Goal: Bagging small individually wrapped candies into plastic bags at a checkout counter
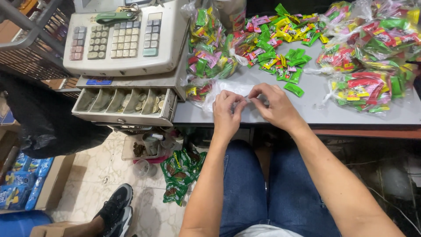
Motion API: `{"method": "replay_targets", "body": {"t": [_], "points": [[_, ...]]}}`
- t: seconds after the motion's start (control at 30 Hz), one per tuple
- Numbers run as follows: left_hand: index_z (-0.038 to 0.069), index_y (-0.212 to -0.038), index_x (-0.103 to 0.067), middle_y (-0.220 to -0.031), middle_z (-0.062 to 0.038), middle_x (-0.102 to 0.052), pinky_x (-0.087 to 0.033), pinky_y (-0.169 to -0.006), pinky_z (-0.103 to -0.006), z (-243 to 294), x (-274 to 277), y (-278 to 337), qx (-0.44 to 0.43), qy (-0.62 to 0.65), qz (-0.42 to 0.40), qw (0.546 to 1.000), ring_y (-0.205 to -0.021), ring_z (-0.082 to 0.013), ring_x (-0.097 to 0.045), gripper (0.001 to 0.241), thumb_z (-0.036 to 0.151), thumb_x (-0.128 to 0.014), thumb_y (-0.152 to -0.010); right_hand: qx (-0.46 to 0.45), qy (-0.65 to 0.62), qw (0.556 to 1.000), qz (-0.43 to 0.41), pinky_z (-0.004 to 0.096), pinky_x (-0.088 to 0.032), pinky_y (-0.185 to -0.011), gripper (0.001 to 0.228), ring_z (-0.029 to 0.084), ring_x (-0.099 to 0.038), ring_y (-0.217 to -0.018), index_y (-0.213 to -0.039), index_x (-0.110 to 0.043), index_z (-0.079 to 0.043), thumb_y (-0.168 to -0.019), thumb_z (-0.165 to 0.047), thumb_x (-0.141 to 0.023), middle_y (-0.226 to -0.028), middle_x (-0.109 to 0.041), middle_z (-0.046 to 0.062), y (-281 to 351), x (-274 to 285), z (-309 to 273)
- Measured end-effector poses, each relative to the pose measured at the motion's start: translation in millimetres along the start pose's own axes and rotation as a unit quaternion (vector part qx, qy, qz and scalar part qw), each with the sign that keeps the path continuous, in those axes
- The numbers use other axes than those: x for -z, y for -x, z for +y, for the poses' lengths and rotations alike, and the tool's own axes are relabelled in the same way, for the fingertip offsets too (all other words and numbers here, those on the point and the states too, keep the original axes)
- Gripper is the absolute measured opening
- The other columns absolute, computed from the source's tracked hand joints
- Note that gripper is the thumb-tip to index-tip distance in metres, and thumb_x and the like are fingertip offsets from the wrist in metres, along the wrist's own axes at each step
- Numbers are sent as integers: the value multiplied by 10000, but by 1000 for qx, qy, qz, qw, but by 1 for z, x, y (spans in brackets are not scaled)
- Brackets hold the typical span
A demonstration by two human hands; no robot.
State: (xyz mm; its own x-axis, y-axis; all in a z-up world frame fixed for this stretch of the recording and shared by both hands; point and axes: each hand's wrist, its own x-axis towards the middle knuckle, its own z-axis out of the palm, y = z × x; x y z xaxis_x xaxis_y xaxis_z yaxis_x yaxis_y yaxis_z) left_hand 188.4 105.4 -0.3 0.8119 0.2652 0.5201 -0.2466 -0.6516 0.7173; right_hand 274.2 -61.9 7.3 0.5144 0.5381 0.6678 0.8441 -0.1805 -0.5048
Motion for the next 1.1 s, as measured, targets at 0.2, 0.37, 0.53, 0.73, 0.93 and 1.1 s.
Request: {"method": "replay_targets", "body": {"t": [0.2, 0.37, 0.53, 0.73, 0.93, 1.1], "points": [[180, -913, -714, -1028, 7, -556, -465, -938, -443, 9, -3, -1, 12, -49, 20, 999, -1015, -266, -605, 60, 182, -759, -874, -2, -55, 998, 5, 409, -521, -807, 172, 307, -677, -837, -890, -548, -138, -928, -38, -683, -863, -681, 38, 6, -8, 24], [178, -886, -723, -1012, 8, -564, -477, -909, -428, 0, -12, -1, 21, -82, 38, 996, -982, -266, -606, 68, 163, -751, -826, 18, -78, 997, 3, 413, -514, -775, 228, 351, -641, -824, -825, -494, -100, -971, 40, -601, -864, -653, 89, -2, 2, 7], [138, -834, -700, -989, 7, -570, -479, -877, -418, -5, -19, -2, 34, -106, 55, 992, -956, -268, -609, 35, 114, -717, -814, -11, -144, 989, 34, 391, -493, -812, 257, 280, -613, -831, -845, -450, -81, -989, 76, -596, -892, -631, 114, 3, 9, 10], [124, -841, -708, -981, -4, -568, -473, -866, -416, -4, -20, 0, 24, -139, 51, 989, -956, -279, -597, 66, 109, -714, -777, 40, 12, 999, 18, 448, -435, -916, 536, 335, -599, -1054, -1233, -651, -121, -823, -382, -877, -1146, -649, 91, -6, 7, -8], [150, -852, -720, -971, 10, -582, -481, -856, -411, -4, -24, 4, 34, -157, 70, 985, -949, -269, -609, 91, 117, -738, -769, 20, 5, 998, 67, 399, -408, -941, 136, 271, -628, -1016, -893, -732, -179, -883, -59, -797, -1012, -708, -7, 10, 16, -3], [181, -850, -736, -964, 14, -594, -481, -859, -404, -10, -29, 1, 34, -173, 83, 981, -949, -259, -611, 74, 134, -730, -793, -27, -175, 966, 188, 439, -457, -963, 84, 320, -595, -978, -940, -660, 9, -995, -34, -708, -991, -632, 186, 44, 50, -14]]}}
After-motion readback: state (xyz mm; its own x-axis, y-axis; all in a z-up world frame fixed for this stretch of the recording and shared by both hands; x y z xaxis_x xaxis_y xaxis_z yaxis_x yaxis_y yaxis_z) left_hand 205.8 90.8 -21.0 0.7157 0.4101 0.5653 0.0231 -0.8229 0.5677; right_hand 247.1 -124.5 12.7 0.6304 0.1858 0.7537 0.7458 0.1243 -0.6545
